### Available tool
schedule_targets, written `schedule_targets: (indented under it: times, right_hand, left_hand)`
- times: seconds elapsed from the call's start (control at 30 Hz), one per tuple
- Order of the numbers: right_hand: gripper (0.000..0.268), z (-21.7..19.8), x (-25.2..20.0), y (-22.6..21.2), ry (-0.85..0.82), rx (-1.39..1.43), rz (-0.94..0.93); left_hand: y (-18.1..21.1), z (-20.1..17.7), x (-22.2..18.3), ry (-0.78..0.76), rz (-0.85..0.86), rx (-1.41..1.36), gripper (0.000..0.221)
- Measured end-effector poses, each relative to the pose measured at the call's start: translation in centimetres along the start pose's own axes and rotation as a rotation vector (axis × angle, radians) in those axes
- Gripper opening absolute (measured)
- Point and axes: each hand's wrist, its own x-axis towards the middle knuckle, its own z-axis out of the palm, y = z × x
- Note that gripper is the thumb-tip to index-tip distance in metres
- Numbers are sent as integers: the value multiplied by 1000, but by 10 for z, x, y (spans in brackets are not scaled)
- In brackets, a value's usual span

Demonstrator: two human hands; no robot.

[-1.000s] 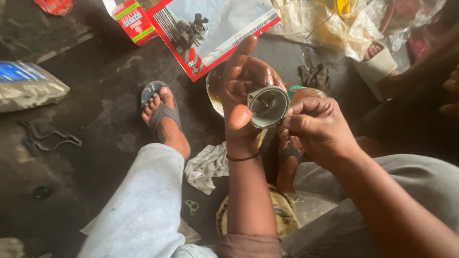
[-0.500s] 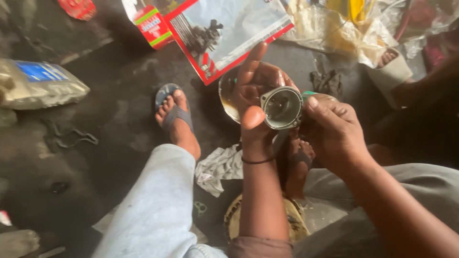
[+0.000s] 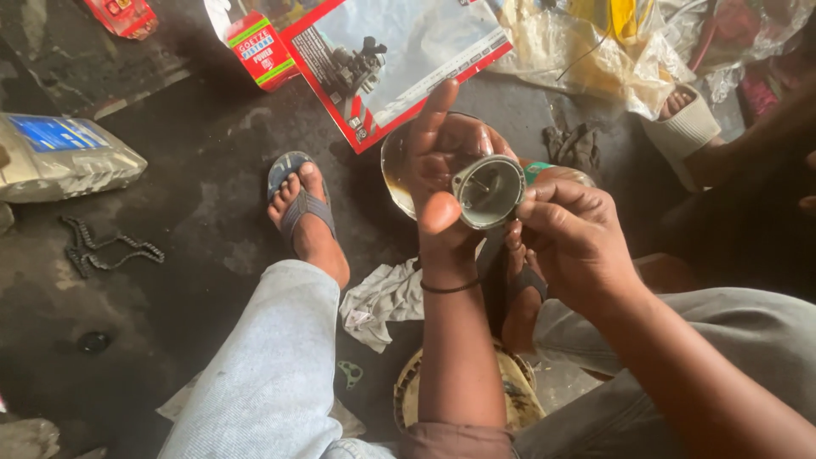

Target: Clean and disassemble a motorcycle carburetor using fuel and tools.

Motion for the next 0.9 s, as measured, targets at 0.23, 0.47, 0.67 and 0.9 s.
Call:
schedule_targets:
  times: [0.23,0.47,0.67,0.9]
  right_hand:
    - [14,2,6,-9,-16,-89,-86]
    - [24,4,13,-10,92,-147,-61]
    - [14,-2,16,-1,52,-216,-22]
    - [8,-18,34,14,14,-468,-89]
  left_hand:
    - [-28,-1,-11,-53,75,-86,72]
    - [-38,-9,-12,-97,-82,-398,76]
    - [-25,0,-9,62,-41,-298,77]
    - [-23,-62,17,585,-34,-267,74]
